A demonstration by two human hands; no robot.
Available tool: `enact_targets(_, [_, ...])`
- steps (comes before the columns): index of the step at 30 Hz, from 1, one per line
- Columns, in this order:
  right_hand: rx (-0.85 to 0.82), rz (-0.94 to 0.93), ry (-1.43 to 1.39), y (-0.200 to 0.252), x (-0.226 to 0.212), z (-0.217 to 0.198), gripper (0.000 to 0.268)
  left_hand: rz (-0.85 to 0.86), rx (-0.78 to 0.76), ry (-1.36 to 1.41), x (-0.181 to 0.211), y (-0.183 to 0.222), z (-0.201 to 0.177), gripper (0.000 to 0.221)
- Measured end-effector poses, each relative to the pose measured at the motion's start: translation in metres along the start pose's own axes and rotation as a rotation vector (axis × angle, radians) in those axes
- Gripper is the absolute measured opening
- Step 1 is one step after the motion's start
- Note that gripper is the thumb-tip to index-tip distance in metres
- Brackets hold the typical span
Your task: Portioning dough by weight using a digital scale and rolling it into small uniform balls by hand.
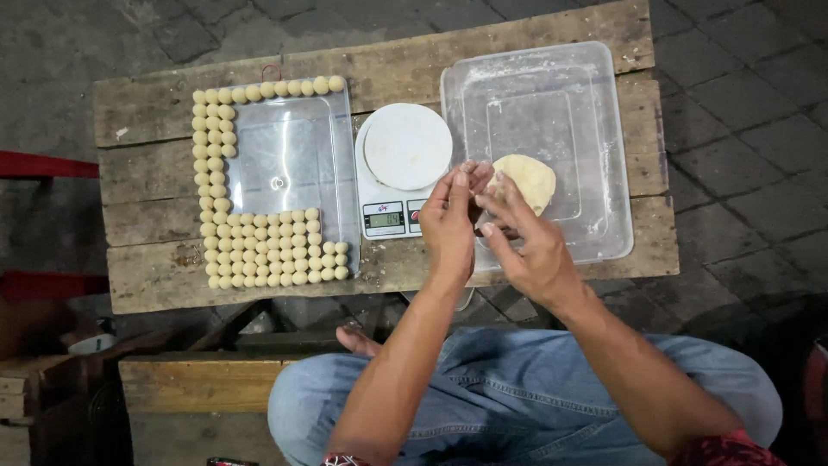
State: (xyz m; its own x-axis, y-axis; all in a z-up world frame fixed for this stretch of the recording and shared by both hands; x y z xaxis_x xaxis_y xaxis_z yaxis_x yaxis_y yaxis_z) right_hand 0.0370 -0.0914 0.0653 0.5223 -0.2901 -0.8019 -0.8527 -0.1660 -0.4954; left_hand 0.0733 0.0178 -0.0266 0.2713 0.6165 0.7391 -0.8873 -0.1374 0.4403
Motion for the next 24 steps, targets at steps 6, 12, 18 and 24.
enact_targets(6, [0.149, -0.272, 0.339, -0.002, -0.006, -0.032, 0.032, -0.234, 0.032, -0.011, -0.030, 0.005, -0.001, 0.033])
enact_targets(12, [0.070, -0.308, 0.401, 0.006, 0.031, -0.025, 0.061, -0.256, -0.247, -0.618, -0.069, 0.046, 0.040, 0.051])
enact_targets(18, [0.026, -0.348, 0.227, 0.022, 0.039, 0.011, 0.080, -0.026, -0.355, 0.035, -0.085, 0.018, 0.047, 0.076])
enact_targets(24, [-0.038, -0.376, 0.375, 0.019, 0.050, -0.040, 0.077, 0.354, -0.574, -0.852, -0.119, 0.046, 0.032, 0.055])
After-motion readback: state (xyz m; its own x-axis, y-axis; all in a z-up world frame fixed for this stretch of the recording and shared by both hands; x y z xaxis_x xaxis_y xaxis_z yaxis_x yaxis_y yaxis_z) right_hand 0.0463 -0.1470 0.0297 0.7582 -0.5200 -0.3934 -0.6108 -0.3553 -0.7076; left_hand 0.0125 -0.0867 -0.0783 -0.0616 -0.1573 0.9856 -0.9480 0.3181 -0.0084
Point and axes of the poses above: each hand's wrist, its own y-axis away from the middle knuckle, its own z-axis out of the palm, x = y × z, the point moved 8 cm from there along -y, towards the middle knuckle, and after that the axes turned 8 degrees about -z, right-handed, at the moved point
